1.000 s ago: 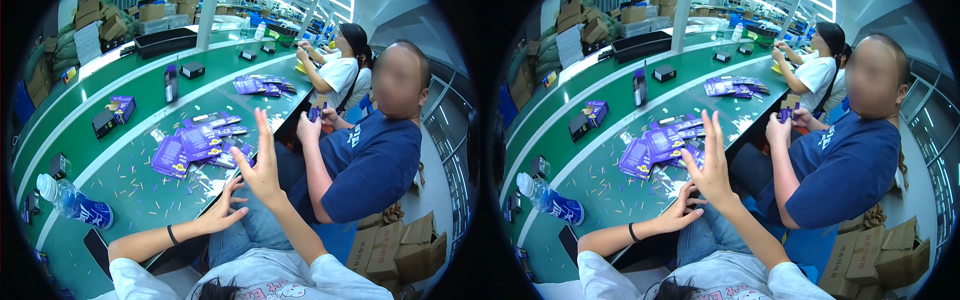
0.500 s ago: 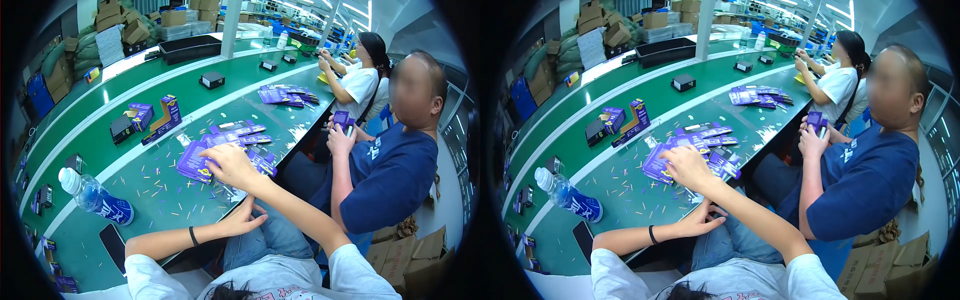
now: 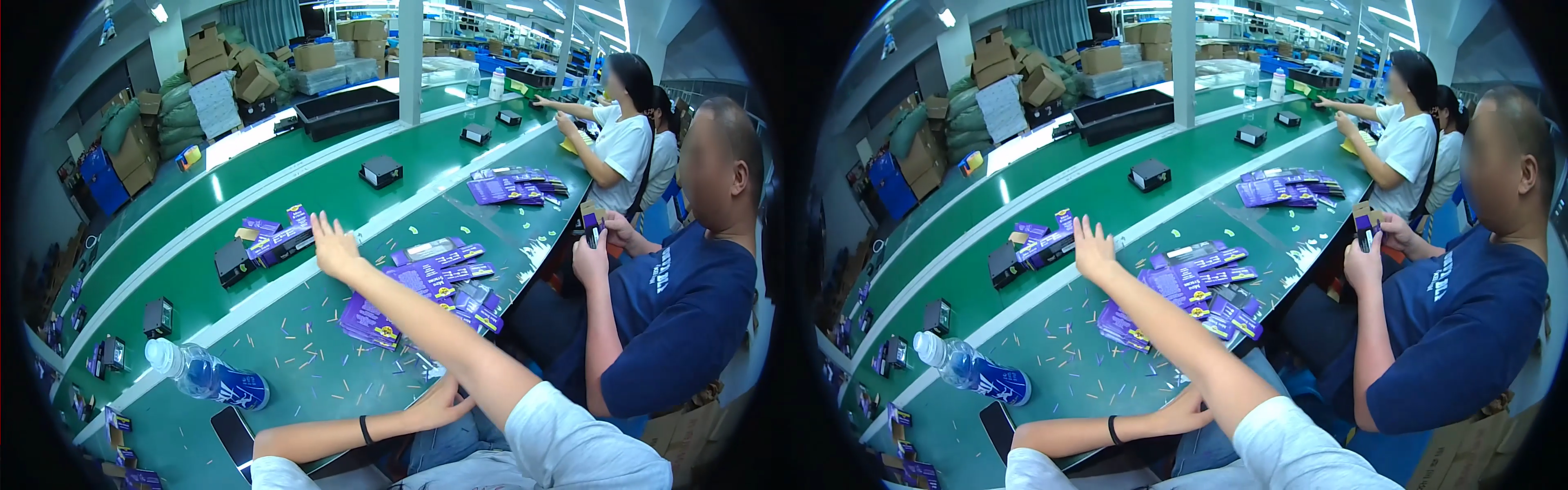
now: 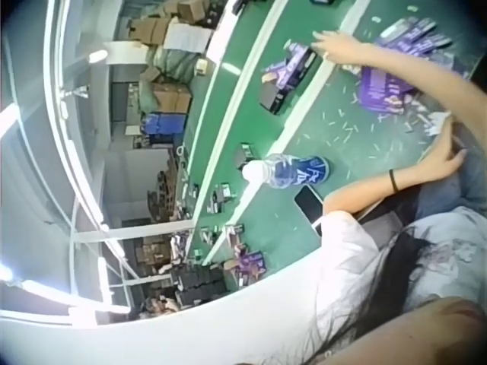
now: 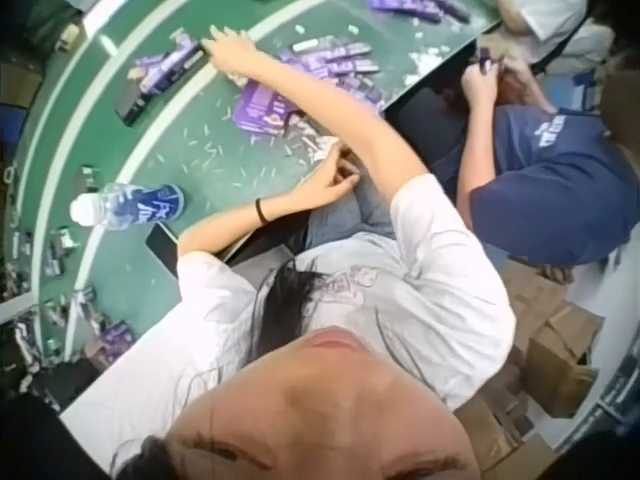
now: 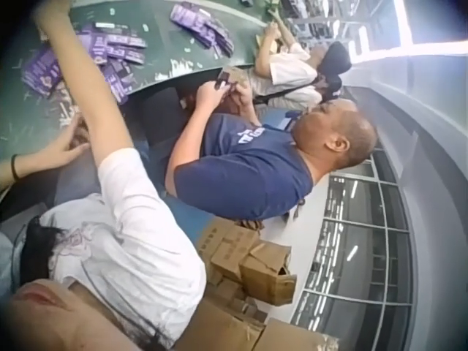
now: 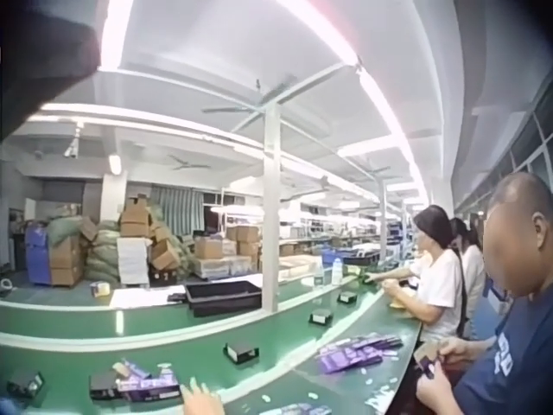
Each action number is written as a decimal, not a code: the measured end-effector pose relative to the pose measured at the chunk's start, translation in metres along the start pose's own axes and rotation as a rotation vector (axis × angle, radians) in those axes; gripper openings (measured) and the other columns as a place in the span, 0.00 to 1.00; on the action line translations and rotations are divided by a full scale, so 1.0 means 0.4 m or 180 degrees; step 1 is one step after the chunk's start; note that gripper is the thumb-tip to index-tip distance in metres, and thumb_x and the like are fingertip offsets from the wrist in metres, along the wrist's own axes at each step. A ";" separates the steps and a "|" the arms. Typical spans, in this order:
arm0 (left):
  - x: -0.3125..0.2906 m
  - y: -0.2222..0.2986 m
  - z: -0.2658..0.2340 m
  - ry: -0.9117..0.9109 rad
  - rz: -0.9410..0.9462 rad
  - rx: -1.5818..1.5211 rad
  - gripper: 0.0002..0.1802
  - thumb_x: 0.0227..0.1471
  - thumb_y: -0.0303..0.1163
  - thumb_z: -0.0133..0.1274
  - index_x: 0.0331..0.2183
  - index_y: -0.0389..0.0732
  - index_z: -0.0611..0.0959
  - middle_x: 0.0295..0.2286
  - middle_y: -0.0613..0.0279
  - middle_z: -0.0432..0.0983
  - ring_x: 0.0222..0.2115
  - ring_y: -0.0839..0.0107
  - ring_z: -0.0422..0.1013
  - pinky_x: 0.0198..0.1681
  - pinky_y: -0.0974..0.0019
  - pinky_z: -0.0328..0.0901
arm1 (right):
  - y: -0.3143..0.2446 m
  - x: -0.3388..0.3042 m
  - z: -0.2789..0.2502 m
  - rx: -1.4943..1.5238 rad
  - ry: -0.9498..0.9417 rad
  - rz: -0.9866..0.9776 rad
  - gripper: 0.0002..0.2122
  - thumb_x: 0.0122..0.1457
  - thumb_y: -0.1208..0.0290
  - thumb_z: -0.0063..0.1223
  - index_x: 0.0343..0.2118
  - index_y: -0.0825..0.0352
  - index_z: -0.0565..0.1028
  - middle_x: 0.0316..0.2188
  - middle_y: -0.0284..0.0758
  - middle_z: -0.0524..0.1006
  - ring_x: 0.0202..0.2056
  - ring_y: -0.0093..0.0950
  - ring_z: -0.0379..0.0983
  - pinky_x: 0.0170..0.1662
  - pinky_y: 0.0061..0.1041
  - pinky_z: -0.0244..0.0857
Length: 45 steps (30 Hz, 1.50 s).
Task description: Folding cardboard boxes and inserting packaged items on an assembly line.
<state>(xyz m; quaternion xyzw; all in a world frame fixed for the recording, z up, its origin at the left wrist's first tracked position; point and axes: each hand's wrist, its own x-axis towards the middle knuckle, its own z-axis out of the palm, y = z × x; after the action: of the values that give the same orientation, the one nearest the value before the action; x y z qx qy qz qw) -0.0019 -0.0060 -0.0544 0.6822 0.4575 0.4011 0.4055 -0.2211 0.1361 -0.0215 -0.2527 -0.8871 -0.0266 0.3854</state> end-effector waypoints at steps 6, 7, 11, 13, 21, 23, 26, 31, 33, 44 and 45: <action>-0.003 0.078 -0.007 0.0886 -0.0189 -0.1240 0.31 0.51 0.27 0.48 0.54 0.34 0.56 0.44 0.47 0.63 0.38 0.65 0.70 0.31 0.72 0.67 | 0.043 0.031 -0.161 0.1437 -0.1865 -0.0752 0.15 0.50 0.71 0.46 0.42 0.63 0.74 0.49 0.40 0.70 0.50 0.43 0.65 0.51 0.39 0.60; 0.010 0.073 -0.004 0.0809 -0.0174 -0.1197 0.31 0.51 0.27 0.48 0.55 0.34 0.55 0.44 0.47 0.62 0.38 0.65 0.69 0.32 0.72 0.67 | 0.036 0.041 -0.179 0.1468 -0.1847 -0.0725 0.15 0.50 0.71 0.46 0.42 0.63 0.74 0.49 0.40 0.70 0.50 0.43 0.65 0.51 0.39 0.60; 0.005 0.050 -0.001 0.0729 0.0004 -0.0551 0.33 0.51 0.26 0.48 0.56 0.35 0.53 0.47 0.46 0.59 0.40 0.65 0.69 0.33 0.71 0.67 | -0.051 0.033 -0.104 0.1484 -0.2568 -0.1094 0.18 0.51 0.71 0.46 0.47 0.62 0.69 0.53 0.43 0.64 0.55 0.45 0.58 0.54 0.47 0.55; 0.014 0.045 -0.004 0.0637 0.0626 0.0425 0.35 0.51 0.25 0.48 0.57 0.36 0.50 0.49 0.46 0.57 0.41 0.66 0.69 0.34 0.71 0.67 | -0.063 0.019 -0.007 0.0887 -0.1917 -0.0983 0.20 0.51 0.71 0.46 0.50 0.61 0.68 0.55 0.42 0.62 0.57 0.44 0.55 0.55 0.50 0.53; -0.006 0.090 -0.015 0.0418 -0.0202 -0.1113 0.36 0.50 0.22 0.48 0.57 0.38 0.50 0.51 0.47 0.54 0.41 0.65 0.68 0.36 0.71 0.66 | 0.138 0.080 -0.281 0.0321 -0.2017 -0.0811 0.29 0.53 0.52 0.48 0.57 0.58 0.61 0.60 0.42 0.56 0.62 0.44 0.45 0.59 0.57 0.40; -0.006 0.098 -0.032 0.0225 -0.0325 -0.1195 0.37 0.50 0.21 0.48 0.57 0.38 0.49 0.52 0.47 0.54 0.42 0.65 0.68 0.36 0.72 0.66 | 0.235 0.016 -0.377 0.0360 -0.2022 -0.0717 0.38 0.46 0.41 0.51 0.58 0.58 0.59 0.58 0.44 0.58 0.63 0.44 0.44 0.59 0.60 0.35; -0.002 0.100 -0.038 0.0171 -0.0340 -0.1292 0.38 0.49 0.19 0.48 0.57 0.38 0.49 0.53 0.48 0.53 0.42 0.64 0.68 0.37 0.73 0.66 | 0.313 -0.121 -0.490 0.0026 -0.2573 -0.0638 0.45 0.40 0.39 0.57 0.60 0.56 0.55 0.59 0.46 0.57 0.63 0.46 0.42 0.58 0.62 0.32; 0.006 0.093 -0.052 0.0275 -0.0279 -0.1186 0.35 0.49 0.19 0.48 0.56 0.38 0.52 0.51 0.49 0.54 0.42 0.65 0.68 0.36 0.72 0.66 | 0.294 -0.235 -0.533 -0.0187 -0.2701 -0.0337 0.33 0.44 0.53 0.59 0.55 0.55 0.63 0.58 0.40 0.60 0.61 0.37 0.51 0.59 0.59 0.37; 0.018 0.082 -0.040 0.0310 -0.0167 -0.1050 0.33 0.49 0.21 0.48 0.55 0.38 0.54 0.51 0.50 0.55 0.40 0.67 0.69 0.35 0.73 0.66 | 0.286 -0.251 -0.546 -0.0180 -0.2419 -0.0381 0.26 0.46 0.60 0.58 0.51 0.55 0.68 0.56 0.37 0.64 0.58 0.33 0.57 0.59 0.55 0.42; 0.010 0.105 -0.033 0.0823 -0.0122 -0.1355 0.32 0.49 0.23 0.51 0.54 0.37 0.57 0.51 0.52 0.56 0.40 0.67 0.69 0.39 0.69 0.66 | 0.282 -0.280 -0.803 0.0994 0.1372 -0.0400 0.11 0.50 0.79 0.51 0.39 0.65 0.75 0.35 0.31 0.78 0.36 0.27 0.75 0.46 0.26 0.65; 0.016 0.099 -0.037 0.0820 -0.0090 -0.1401 0.32 0.49 0.23 0.51 0.54 0.37 0.57 0.51 0.52 0.56 0.40 0.67 0.69 0.39 0.69 0.66 | 0.268 -0.296 -0.843 0.1191 0.1329 0.0126 0.11 0.52 0.79 0.50 0.40 0.66 0.74 0.34 0.33 0.78 0.35 0.25 0.75 0.43 0.22 0.65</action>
<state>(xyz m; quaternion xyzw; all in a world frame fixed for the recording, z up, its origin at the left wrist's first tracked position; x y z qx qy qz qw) -0.0019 -0.0072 -0.0117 0.5144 0.4166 0.5689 0.4881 0.1233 0.0970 0.1169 -0.1835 -0.7728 0.0936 0.6002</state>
